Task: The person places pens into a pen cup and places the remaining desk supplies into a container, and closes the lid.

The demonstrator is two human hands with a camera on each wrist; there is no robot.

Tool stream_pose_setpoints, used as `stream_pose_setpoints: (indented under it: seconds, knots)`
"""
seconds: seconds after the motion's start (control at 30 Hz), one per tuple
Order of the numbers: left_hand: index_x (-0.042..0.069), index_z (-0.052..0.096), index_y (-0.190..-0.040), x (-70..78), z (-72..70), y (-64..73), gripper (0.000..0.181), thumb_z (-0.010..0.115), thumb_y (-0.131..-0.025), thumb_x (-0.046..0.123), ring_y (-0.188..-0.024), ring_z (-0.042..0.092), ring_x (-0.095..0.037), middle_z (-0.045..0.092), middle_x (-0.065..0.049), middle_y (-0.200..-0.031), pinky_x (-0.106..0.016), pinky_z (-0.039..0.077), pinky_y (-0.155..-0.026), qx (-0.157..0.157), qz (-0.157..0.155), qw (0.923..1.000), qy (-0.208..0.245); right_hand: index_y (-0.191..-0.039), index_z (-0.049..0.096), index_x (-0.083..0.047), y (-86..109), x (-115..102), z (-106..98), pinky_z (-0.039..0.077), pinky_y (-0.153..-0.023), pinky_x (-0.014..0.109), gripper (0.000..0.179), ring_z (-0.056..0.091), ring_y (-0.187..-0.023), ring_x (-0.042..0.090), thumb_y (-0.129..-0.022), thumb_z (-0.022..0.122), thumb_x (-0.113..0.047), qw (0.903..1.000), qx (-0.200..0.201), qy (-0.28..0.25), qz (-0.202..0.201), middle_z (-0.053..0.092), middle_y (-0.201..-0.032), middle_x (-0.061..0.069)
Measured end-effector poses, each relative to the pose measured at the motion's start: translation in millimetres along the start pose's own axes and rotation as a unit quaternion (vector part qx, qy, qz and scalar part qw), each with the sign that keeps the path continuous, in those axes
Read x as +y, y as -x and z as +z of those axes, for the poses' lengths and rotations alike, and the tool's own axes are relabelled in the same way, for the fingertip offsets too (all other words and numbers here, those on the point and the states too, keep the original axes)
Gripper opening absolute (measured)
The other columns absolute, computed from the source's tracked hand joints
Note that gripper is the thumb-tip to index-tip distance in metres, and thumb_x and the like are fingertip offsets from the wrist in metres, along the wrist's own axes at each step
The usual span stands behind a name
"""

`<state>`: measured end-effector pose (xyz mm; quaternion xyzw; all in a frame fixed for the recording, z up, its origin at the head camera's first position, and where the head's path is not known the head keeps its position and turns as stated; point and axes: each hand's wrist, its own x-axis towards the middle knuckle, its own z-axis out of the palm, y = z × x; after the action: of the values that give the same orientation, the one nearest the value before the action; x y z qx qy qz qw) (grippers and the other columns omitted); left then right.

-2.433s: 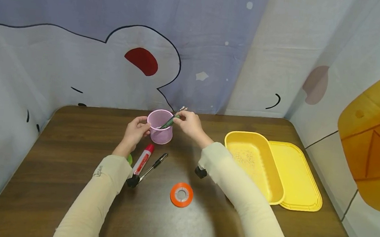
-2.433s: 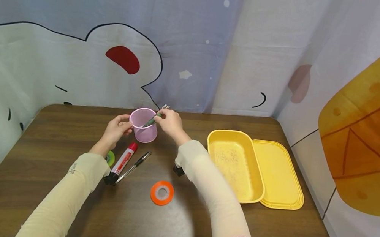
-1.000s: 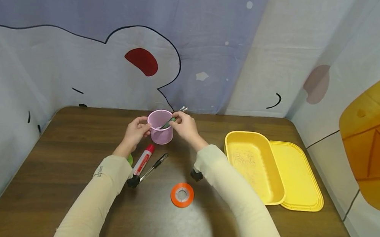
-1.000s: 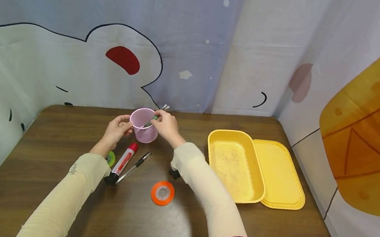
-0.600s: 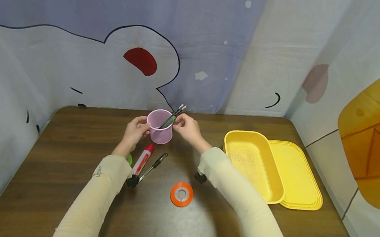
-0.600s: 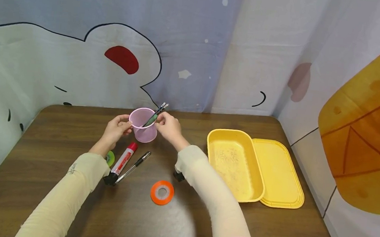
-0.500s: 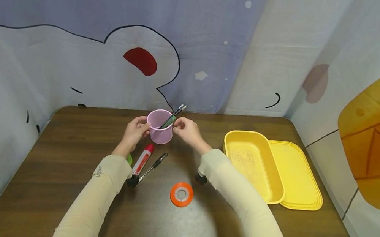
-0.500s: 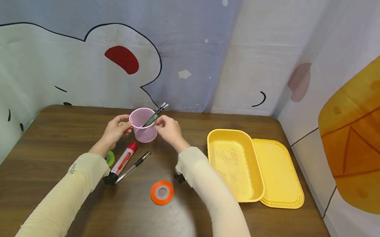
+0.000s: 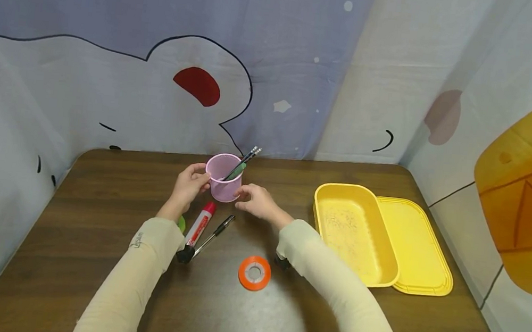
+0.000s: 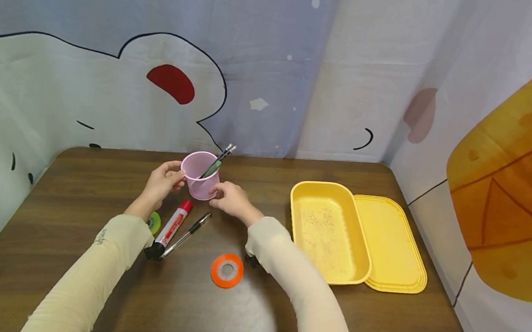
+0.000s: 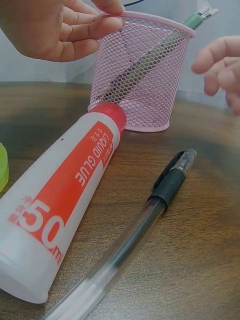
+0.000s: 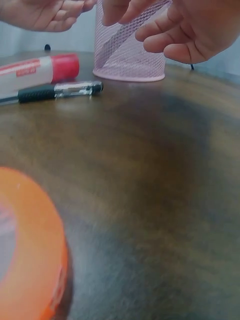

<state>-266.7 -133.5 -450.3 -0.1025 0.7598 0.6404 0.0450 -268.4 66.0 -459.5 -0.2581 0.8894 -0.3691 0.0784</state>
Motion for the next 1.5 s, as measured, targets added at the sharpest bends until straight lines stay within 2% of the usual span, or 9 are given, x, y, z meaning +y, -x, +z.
stream_pose_setpoints:
  seconds: [0.23,0.57,0.73,1.07,1.3,1.5]
  knots:
    - [0.007,0.04,-0.127,-0.4,-0.1,-0.5,0.04,0.051,-0.089,0.015,-0.062,0.052,-0.002,0.054,-0.016,-0.097,-0.027,0.049,-0.072,-0.002,0.006,1.0,0.001,-0.097,0.065,-0.01,3.0,3.5,12.5,0.042,-0.08,0.029,0.023,0.056,-0.092,0.018,-0.075,0.067,-0.015,0.9978,-0.043,0.05,-0.012,0.059,-0.097,0.005]
    - [0.007,0.04,-0.126,-0.6,-0.6,-1.1,0.039,0.051,-0.089,0.015,-0.062,0.053,-0.002,0.055,-0.016,-0.098,-0.029,0.049,-0.075,-0.003,0.004,1.0,0.001,-0.098,0.066,-0.011,7.3,3.5,26.3,0.04,-0.09,0.031,0.024,0.053,-0.104,0.017,-0.074,0.066,-0.012,0.9938,-0.082,0.07,-0.029,0.058,-0.11,0.004]
    - [0.007,0.04,-0.127,-0.2,-0.5,-0.7,0.04,0.05,-0.089,0.015,-0.064,0.054,-0.004,0.055,-0.012,-0.096,-0.032,0.049,-0.077,-0.004,0.001,1.0,0.0,-0.097,0.067,-0.013,7.8,4.2,30.6,0.041,-0.086,0.028,0.024,0.054,-0.099,0.016,-0.073,0.067,-0.014,0.9922,-0.084,0.086,-0.03,0.059,-0.107,0.003]
    - [0.007,0.039,-0.127,1.0,-0.7,1.1,0.041,0.05,-0.089,0.016,-0.069,0.055,-0.008,0.055,-0.015,-0.1,-0.033,0.049,-0.078,-0.006,0.002,1.0,-0.004,-0.094,0.069,-0.019,9.2,9.0,36.2,0.042,-0.072,0.023,0.02,0.054,-0.083,0.011,-0.074,0.068,-0.02,0.9864,-0.089,0.136,-0.024,0.058,-0.092,-0.003]
    - [0.007,0.039,-0.127,1.3,-1.4,1.9,0.041,0.051,-0.089,0.017,-0.064,0.053,-0.003,0.055,-0.007,-0.09,-0.024,0.049,-0.071,-0.006,0.005,1.0,0.002,-0.092,0.068,-0.02,10.3,9.6,36.3,0.042,-0.071,0.024,0.019,0.054,-0.082,0.011,-0.074,0.068,-0.019,0.9842,-0.09,0.151,-0.02,0.057,-0.089,-0.004]
    - [0.006,0.039,-0.127,1.1,-1.7,1.6,0.041,0.05,-0.089,0.015,-0.064,0.054,-0.003,0.055,-0.014,-0.096,-0.021,0.048,-0.067,-0.008,0.006,1.0,-0.001,-0.091,0.067,-0.021,12.8,8.6,36.1,0.041,-0.067,0.022,0.017,0.053,-0.078,0.01,-0.074,0.068,-0.018,0.9813,-0.092,0.168,-0.022,0.055,-0.085,-0.004]
